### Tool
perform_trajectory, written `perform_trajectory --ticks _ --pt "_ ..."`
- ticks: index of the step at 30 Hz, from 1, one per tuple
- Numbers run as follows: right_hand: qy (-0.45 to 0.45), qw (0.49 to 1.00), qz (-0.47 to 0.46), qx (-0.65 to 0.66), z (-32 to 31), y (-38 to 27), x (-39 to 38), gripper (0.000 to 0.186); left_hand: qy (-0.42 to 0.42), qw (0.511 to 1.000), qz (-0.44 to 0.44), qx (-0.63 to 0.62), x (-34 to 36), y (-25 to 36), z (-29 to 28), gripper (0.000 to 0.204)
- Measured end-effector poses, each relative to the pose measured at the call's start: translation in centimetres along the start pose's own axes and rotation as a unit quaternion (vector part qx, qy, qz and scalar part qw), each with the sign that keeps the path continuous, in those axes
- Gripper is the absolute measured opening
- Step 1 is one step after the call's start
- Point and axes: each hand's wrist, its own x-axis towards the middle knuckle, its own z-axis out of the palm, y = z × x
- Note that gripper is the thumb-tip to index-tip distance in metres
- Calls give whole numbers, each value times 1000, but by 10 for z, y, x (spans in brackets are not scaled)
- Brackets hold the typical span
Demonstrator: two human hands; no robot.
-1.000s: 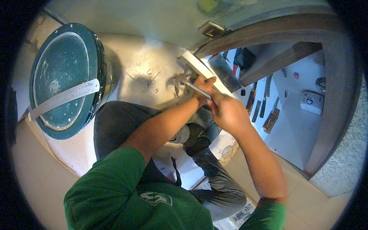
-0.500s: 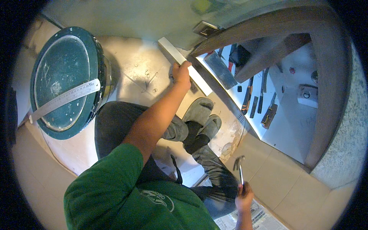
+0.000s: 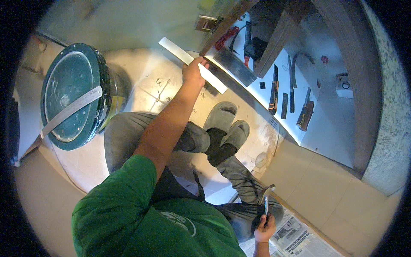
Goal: The person sits on the floor under a bathroom vanity and uses a utility knife to trim a wooden strip. They then use a hammer to tap the strip into place along the cabinet edge. The person repeats this process with a second strip, fitting both pieces into the cabinet frame.
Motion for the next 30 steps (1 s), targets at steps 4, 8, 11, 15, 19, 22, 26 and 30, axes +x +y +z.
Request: perform_trajectory --ticks 4,8,11,15,19,22,26,30 --pt "9 1000 20 13 4 15 -6 29 24 1000 8 6 1 2 6 43" --pt "12 1000 -10 1 6 12 -2 27 2 999 -36 6 43 -6 -19 49" --pt "7 999 22 37 -1 -22 6 25 -22 998 -55 19 39 -9 -17 34" --pt "14 1000 23 5 8 11 -5 25 -24 997 -11 70 22 -17 -10 26" --pt "0 1000 17 12 3 -3 5 26 -23 995 31 88 25 -20 -17 36" --pt "4 999 31 14 5 1 1 27 -26 995 38 88 22 -23 -14 47" --pt "-2 999 47 15 8 11 -3 28 -19 995 42 89 16 -20 -9 52" --pt "14 1000 13 12 4 -6 6 29 -34 991 57 114 14 -15 -11 54"
